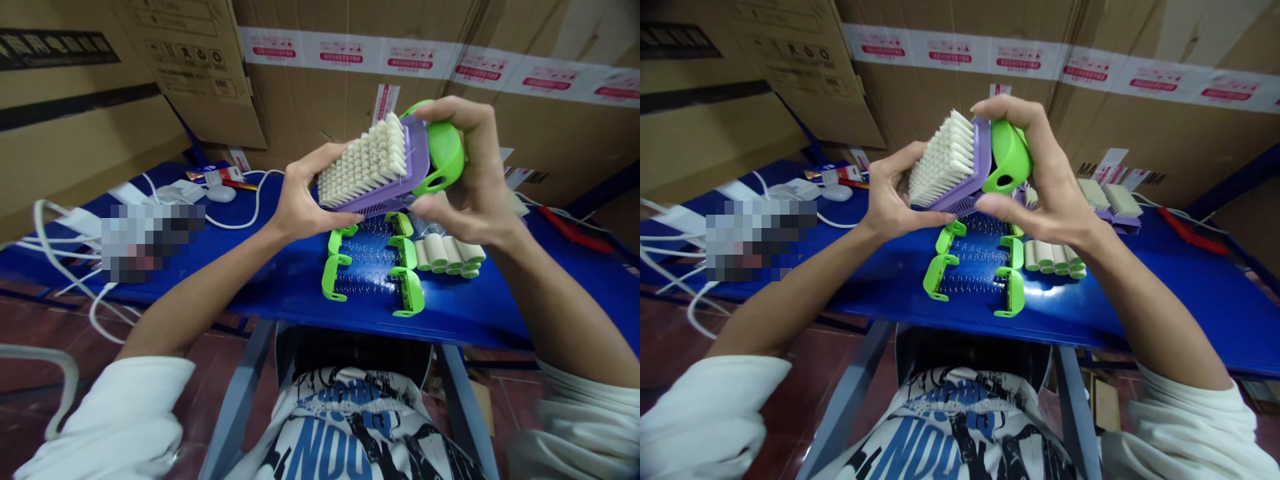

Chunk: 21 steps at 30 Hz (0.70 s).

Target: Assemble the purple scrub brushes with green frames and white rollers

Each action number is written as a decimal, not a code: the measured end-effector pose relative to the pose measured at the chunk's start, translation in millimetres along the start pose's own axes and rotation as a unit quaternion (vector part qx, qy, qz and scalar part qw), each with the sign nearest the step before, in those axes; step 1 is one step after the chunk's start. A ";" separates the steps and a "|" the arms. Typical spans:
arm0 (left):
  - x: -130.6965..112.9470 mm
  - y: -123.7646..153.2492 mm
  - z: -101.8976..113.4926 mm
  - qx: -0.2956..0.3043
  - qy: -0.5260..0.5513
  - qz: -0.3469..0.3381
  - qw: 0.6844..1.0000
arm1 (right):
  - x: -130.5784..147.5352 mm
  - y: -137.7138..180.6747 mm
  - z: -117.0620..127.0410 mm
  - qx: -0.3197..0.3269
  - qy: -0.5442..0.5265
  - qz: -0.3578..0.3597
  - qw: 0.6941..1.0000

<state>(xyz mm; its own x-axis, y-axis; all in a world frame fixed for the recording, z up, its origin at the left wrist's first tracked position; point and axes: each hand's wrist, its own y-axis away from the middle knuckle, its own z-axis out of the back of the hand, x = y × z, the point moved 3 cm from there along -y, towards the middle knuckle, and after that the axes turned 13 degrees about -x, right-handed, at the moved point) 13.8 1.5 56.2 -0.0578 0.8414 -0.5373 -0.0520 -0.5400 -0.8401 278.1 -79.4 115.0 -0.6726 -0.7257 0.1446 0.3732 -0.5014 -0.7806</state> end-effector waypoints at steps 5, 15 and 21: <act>-1.3 0.2 -0.6 -0.002 0.008 0.027 1.000 | -3.7 -2.2 -13.8 -0.005 0.109 0.001 0.994; -2.2 3.9 -4.6 -0.022 0.019 0.061 0.998 | 12.7 -10.9 -17.8 0.053 0.078 0.021 0.995; 9.8 -10.6 8.7 -0.149 0.175 0.176 0.957 | -9.9 -16.5 29.7 -0.041 0.033 -0.049 0.997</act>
<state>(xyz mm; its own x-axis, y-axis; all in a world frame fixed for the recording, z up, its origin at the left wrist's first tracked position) 5.1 15.4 60.5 0.3199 0.5930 -0.7389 0.2002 -0.8046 -0.5590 297.6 -77.9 144.5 -0.7442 -0.6421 0.1844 0.2522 -0.5256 -0.8125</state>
